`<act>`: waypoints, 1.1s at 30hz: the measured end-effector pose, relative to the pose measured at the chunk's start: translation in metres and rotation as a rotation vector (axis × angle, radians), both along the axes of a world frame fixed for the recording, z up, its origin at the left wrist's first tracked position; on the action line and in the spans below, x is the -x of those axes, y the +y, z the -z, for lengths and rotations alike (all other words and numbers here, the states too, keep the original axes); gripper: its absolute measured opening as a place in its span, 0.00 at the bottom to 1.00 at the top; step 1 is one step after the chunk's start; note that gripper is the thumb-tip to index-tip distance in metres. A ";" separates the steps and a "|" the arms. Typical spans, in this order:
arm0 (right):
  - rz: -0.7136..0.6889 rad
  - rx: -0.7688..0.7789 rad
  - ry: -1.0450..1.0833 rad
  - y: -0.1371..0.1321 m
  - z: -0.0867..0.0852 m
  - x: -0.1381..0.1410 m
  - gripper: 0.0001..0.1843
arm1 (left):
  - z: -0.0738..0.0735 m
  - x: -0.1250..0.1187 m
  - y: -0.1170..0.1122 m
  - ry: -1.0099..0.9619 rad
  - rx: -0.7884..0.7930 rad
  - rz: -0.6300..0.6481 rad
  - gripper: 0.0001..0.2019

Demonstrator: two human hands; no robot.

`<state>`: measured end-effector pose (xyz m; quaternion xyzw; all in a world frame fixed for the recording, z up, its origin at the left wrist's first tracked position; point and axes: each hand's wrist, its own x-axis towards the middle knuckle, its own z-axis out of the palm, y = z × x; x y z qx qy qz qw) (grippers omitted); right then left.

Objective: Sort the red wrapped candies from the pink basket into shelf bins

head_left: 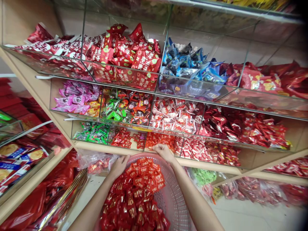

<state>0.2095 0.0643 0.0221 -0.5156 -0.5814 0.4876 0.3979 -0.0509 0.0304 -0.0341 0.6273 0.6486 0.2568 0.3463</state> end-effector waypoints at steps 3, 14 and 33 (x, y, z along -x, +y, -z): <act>-0.022 0.159 0.185 -0.033 -0.009 0.004 0.22 | -0.004 -0.004 -0.003 -0.032 -0.100 -0.027 0.22; -0.156 0.340 0.324 -0.087 -0.007 0.029 0.17 | -0.080 -0.054 -0.061 -0.636 0.170 0.061 0.21; -0.135 -0.201 -0.031 -0.085 0.005 0.026 0.16 | -0.046 -0.060 -0.064 -0.761 0.228 -0.069 0.21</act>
